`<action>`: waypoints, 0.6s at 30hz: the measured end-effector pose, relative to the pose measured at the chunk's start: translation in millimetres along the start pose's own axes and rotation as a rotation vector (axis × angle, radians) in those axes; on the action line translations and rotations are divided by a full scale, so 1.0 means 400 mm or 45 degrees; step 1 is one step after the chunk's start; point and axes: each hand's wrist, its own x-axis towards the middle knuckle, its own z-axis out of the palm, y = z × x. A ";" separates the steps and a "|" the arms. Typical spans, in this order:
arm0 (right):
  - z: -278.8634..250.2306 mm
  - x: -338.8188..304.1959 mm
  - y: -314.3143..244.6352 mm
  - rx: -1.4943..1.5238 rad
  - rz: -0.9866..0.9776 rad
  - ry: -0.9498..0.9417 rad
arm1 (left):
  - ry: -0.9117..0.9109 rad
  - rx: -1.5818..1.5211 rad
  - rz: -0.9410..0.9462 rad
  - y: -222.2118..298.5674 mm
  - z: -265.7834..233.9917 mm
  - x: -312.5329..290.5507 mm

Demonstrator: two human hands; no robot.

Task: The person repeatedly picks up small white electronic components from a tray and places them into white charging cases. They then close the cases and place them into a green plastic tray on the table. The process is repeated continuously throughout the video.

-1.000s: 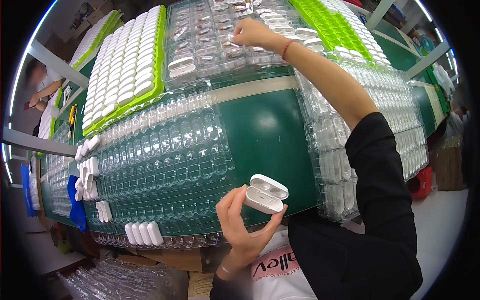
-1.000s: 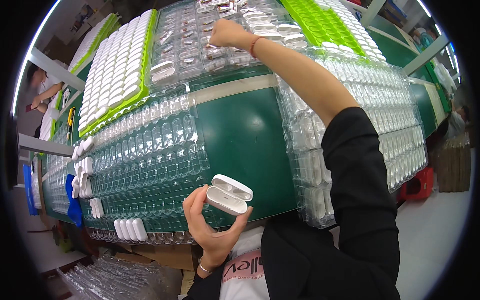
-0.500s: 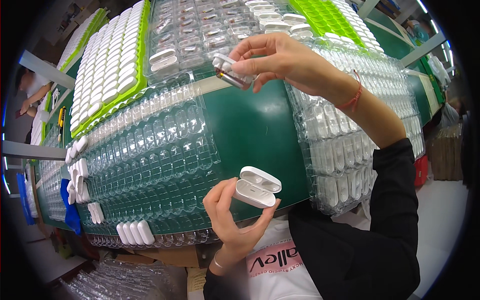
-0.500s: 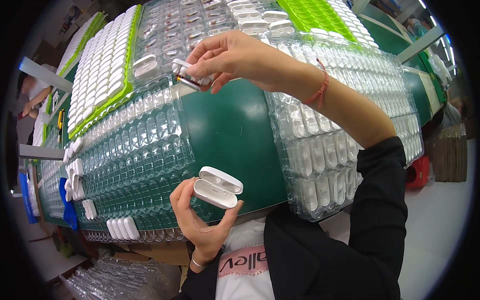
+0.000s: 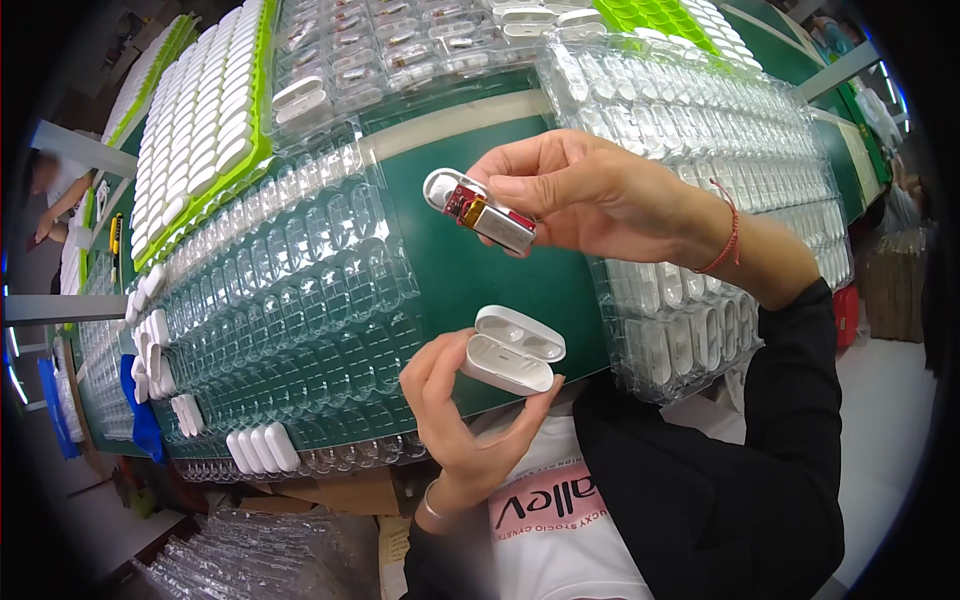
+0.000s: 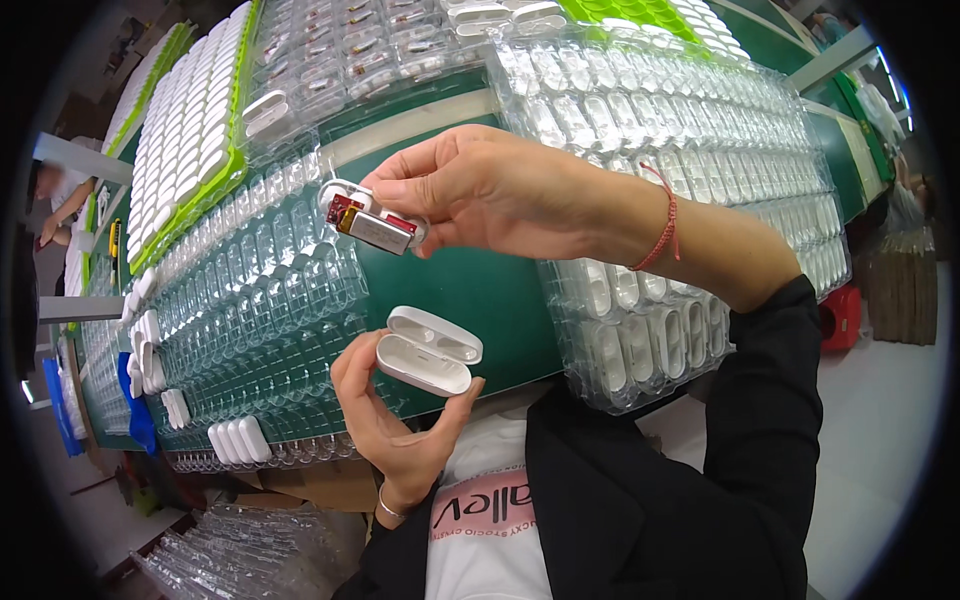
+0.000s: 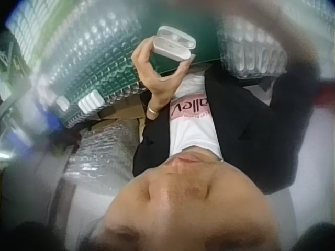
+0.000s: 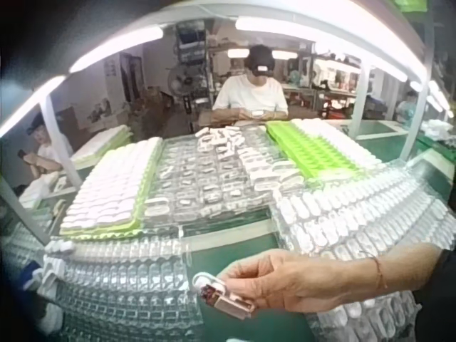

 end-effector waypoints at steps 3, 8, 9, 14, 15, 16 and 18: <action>-0.001 0.001 0.019 0.090 -0.038 -0.063 | -0.009 0.025 0.020 -0.001 -0.002 0.000; 0.000 -0.002 0.033 0.190 0.001 -0.079 | 0.013 0.009 0.005 0.000 0.000 -0.005; 0.001 -0.005 0.034 0.201 0.004 -0.070 | 0.012 0.007 0.007 -0.001 -0.001 -0.004; -0.001 -0.004 0.041 0.207 0.017 -0.071 | 0.019 0.026 0.016 -0.003 -0.003 -0.002; 0.000 -0.003 0.043 0.207 0.022 -0.067 | 0.021 0.025 0.012 -0.004 -0.003 -0.002; 0.002 -0.002 0.044 0.203 0.025 -0.062 | 0.023 0.023 0.008 -0.004 -0.003 -0.003; 0.004 -0.002 0.043 0.193 0.027 -0.048 | 0.024 0.016 0.000 -0.005 -0.003 -0.004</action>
